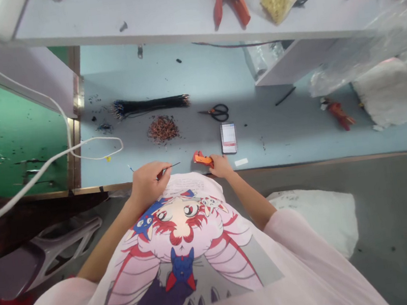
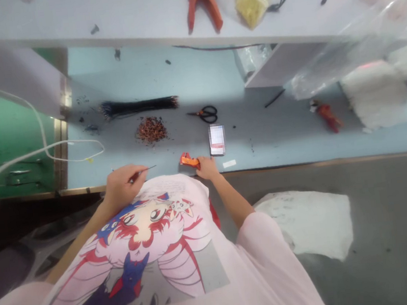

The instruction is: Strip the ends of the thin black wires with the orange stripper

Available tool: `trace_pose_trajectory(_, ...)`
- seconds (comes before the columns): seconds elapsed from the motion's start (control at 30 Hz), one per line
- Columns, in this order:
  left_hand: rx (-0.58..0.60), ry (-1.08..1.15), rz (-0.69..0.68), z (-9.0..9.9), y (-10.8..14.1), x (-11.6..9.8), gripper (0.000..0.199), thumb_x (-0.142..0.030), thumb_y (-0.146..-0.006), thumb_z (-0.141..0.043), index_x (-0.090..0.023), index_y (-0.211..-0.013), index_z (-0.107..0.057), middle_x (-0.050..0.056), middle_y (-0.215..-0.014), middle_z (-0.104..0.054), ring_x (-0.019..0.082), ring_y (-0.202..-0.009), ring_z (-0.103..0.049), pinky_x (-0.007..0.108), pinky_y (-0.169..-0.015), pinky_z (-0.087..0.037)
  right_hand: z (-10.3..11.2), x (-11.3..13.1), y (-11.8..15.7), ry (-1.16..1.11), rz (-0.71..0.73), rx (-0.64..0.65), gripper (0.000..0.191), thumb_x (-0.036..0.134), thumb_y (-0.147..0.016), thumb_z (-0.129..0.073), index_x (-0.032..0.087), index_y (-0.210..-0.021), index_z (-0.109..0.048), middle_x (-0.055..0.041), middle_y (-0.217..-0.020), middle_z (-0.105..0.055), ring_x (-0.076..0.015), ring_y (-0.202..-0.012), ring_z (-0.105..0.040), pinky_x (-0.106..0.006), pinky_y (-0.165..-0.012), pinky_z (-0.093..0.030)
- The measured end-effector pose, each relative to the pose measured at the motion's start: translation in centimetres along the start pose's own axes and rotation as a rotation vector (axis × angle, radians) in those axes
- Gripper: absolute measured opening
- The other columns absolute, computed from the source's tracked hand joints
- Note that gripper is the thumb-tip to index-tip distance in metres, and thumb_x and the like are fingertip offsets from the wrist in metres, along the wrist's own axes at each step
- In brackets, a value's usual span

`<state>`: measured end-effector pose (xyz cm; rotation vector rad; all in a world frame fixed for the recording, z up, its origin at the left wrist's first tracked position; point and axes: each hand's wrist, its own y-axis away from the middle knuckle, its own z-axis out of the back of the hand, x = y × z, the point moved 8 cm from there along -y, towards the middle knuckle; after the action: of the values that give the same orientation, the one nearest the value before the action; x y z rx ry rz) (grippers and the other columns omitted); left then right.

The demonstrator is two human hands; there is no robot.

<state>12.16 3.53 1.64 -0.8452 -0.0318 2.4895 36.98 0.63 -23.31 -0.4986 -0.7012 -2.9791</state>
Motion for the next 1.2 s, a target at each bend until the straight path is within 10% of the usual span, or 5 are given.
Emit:
trace_pose_trajectory(0.7,0.003,-0.023,0.015,-0.3,0.4,0.2,0.018,-0.025,-0.086,-0.051,-0.018,-0.086,-0.068,0.001,-0.067,-0.065,0.011,-0.061,-0.055,0.023,-0.061,-0.041,0.7,3.8,-0.7,-0.020,0.179,0.026,0.031,0.021,-0.070,-0.051,0.012,-0.099,-0.054,-0.0128,-0.091,-0.063,-0.0258,-0.083,-0.053,-0.040,-0.087,-0.028)
trace_pose_trajectory(1.03,-0.045,-0.042,0.069,-0.4,1.3,0.5,0.018,-0.025,-0.086,-0.051,-0.018,-0.087,-0.068,0.003,-0.074,-0.069,0.013,-0.066,-0.060,0.024,-0.064,-0.043,1.3,14.2,-5.8,-0.173,0.410,0.059,0.022,0.026,-0.072,-0.052,0.015,-0.091,-0.055,-0.0077,-0.088,-0.063,-0.0202,-0.077,-0.051,-0.030,-0.075,-0.034)
trace_pose_trajectory(1.2,-0.072,-0.040,0.160,-0.3,2.4,1.6,0.018,-0.025,-0.086,-0.051,-0.019,-0.086,-0.067,0.002,-0.071,-0.067,0.012,-0.063,-0.058,0.023,-0.062,-0.041,2.3,12.3,-6.1,-0.237,0.297,0.011,0.025,0.022,-0.068,-0.055,0.016,-0.092,-0.054,-0.0103,-0.093,-0.063,-0.0251,-0.089,-0.053,-0.036,-0.085,-0.033)
